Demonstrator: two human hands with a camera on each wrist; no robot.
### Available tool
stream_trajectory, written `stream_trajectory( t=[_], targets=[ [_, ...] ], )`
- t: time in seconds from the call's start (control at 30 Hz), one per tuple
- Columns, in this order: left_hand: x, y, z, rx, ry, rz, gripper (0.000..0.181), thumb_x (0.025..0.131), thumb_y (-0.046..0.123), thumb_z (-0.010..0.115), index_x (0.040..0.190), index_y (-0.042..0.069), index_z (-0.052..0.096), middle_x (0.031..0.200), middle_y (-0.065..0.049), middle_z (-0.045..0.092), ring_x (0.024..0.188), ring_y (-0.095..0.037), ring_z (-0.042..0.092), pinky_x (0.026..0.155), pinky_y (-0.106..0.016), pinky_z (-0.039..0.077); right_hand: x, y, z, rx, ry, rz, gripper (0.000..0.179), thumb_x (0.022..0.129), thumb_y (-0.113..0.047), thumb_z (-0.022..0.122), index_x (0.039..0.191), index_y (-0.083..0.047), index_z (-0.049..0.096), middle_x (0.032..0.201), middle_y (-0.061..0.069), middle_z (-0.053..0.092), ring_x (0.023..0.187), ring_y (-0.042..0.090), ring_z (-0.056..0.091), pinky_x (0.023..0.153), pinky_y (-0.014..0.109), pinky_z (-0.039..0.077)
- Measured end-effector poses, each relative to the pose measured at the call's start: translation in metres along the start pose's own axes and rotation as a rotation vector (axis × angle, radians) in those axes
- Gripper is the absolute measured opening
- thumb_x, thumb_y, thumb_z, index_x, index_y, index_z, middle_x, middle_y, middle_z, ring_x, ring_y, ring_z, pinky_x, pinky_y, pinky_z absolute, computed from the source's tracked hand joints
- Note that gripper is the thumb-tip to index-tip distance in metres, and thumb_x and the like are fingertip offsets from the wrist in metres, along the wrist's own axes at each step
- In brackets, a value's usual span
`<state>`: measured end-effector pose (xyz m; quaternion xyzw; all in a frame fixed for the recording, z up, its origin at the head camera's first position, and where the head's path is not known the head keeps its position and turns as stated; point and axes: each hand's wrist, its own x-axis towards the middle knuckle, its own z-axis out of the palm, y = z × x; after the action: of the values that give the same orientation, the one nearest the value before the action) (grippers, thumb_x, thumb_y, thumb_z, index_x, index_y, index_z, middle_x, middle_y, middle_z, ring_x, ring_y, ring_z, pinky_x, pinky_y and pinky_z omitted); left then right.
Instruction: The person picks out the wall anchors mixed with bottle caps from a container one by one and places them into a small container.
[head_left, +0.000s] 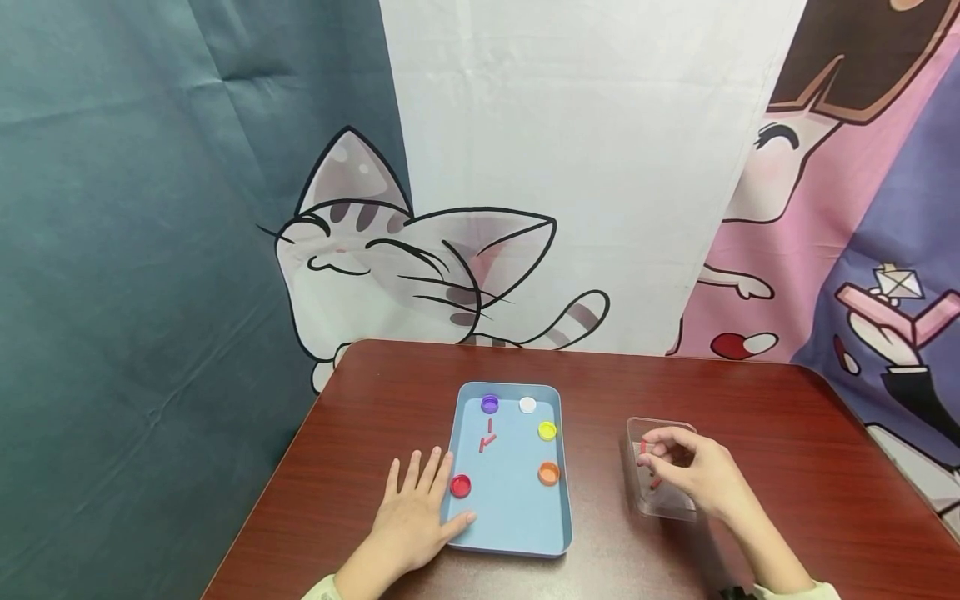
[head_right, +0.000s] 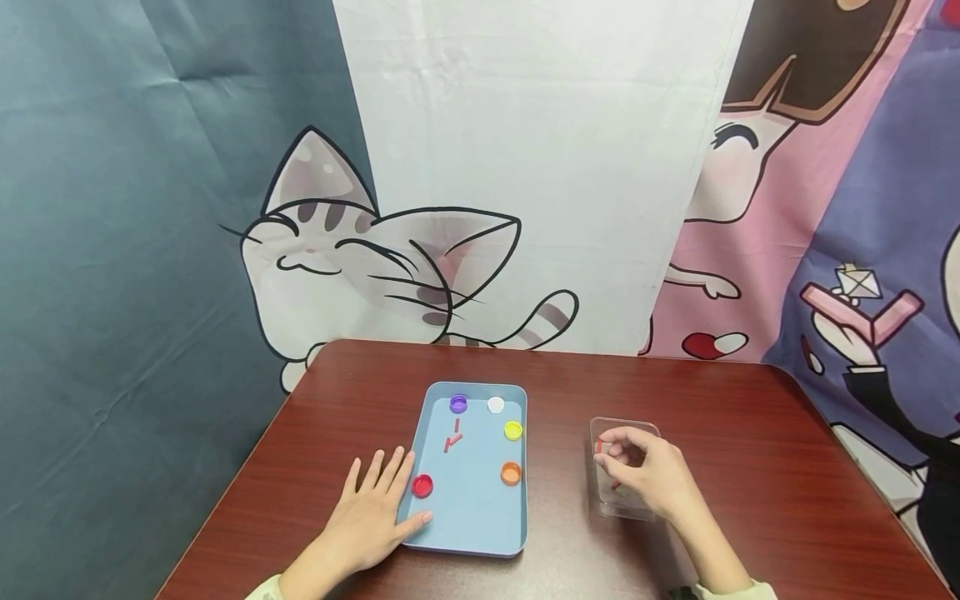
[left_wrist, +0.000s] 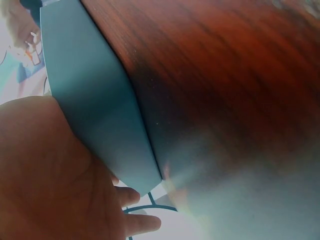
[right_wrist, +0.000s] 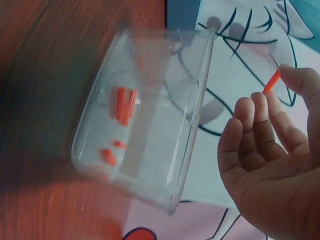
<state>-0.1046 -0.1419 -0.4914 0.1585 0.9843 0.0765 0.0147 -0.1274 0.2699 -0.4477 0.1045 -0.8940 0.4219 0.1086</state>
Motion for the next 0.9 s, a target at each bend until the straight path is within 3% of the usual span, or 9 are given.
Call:
stream_trajectory(
  t=[0.2, 0.6, 0.9],
  targets=[
    [0.001, 0.0, 0.001, -0.003, -0.008, -0.005, 0.093, 0.093, 0.073, 0.047, 0.159, 0.009, 0.031, 0.164, -0.013, 0.031, 0.15, -0.043, 0.026, 0.12, -0.065, 0.01, -0.005, 0.009, -0.008, -0.007, 0.028, 0.012, 0.024, 0.082, -0.011, 0.085, 0.104, -0.011, 0.074, 0.082, -0.005, 0.069, 0.07, 0.002, 0.063, 0.061, 0.017, 0.05],
    [0.001, 0.0, -0.001, -0.013, -0.011, -0.005, 0.093, 0.094, 0.072, 0.047, 0.159, 0.009, 0.031, 0.164, -0.013, 0.031, 0.15, -0.044, 0.026, 0.119, -0.065, 0.009, -0.016, 0.023, -0.022, -0.057, 0.049, 0.097, 0.025, 0.085, -0.022, 0.083, 0.105, -0.01, 0.074, 0.081, -0.007, 0.069, 0.07, 0.002, 0.062, 0.06, 0.017, 0.047],
    [0.002, -0.001, 0.001, -0.008, -0.01, -0.006, 0.092, 0.094, 0.072, 0.048, 0.159, 0.009, 0.031, 0.164, -0.013, 0.031, 0.15, -0.044, 0.026, 0.119, -0.065, 0.01, -0.019, 0.028, -0.024, -0.075, 0.045, 0.115, 0.026, 0.085, -0.019, 0.083, 0.107, -0.008, 0.073, 0.079, -0.009, 0.068, 0.069, 0.002, 0.06, 0.059, 0.019, 0.046]
  ],
)
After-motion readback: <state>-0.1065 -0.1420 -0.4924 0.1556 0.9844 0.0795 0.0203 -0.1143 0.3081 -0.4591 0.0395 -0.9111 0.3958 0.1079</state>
